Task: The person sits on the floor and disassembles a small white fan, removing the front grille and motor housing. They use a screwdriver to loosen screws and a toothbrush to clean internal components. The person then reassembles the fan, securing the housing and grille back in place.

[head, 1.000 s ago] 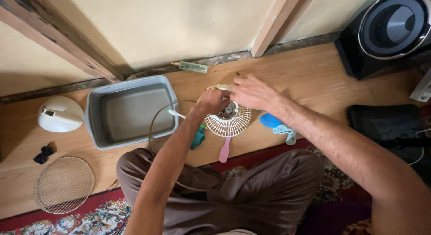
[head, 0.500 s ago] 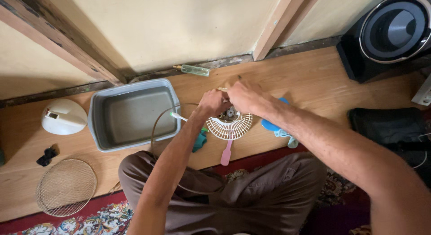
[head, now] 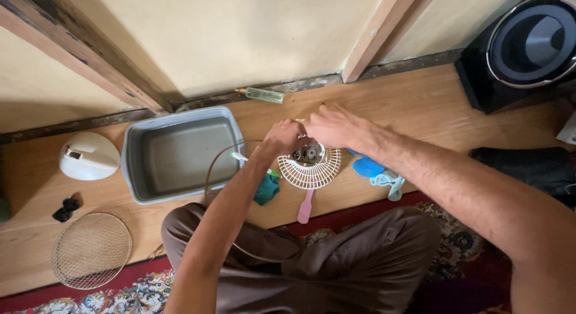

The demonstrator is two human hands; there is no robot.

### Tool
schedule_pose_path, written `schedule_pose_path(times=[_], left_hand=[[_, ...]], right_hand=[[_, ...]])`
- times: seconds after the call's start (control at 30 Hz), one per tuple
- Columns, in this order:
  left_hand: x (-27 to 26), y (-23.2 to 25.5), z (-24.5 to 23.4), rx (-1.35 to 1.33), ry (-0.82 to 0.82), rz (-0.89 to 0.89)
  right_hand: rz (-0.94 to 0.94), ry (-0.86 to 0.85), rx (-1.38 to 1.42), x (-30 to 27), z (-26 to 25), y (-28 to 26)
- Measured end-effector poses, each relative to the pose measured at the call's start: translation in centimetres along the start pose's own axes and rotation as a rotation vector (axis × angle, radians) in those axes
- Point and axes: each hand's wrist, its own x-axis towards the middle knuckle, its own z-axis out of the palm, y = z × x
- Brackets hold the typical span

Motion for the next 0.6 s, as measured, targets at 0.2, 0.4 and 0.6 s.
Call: schedule_pose_path(times=[0.2,0.4,0.6], left_hand=[[-0.3,0.8,-0.6,-0.159,0.140,0.083],[0.4,0.1,0.3,-0.029,0.152,0.105],[-0.2,-0.7,-0.3,0.040,0.090,0.076]], right_hand=[[0.410,-0.275,0.119,0.8,-1.8,-0.3],[-0.172,0.048,-0.309,-0.1,-1.3,0.7],[-0.376,0.044,-0.361,0.0,-1.3,1.5]])
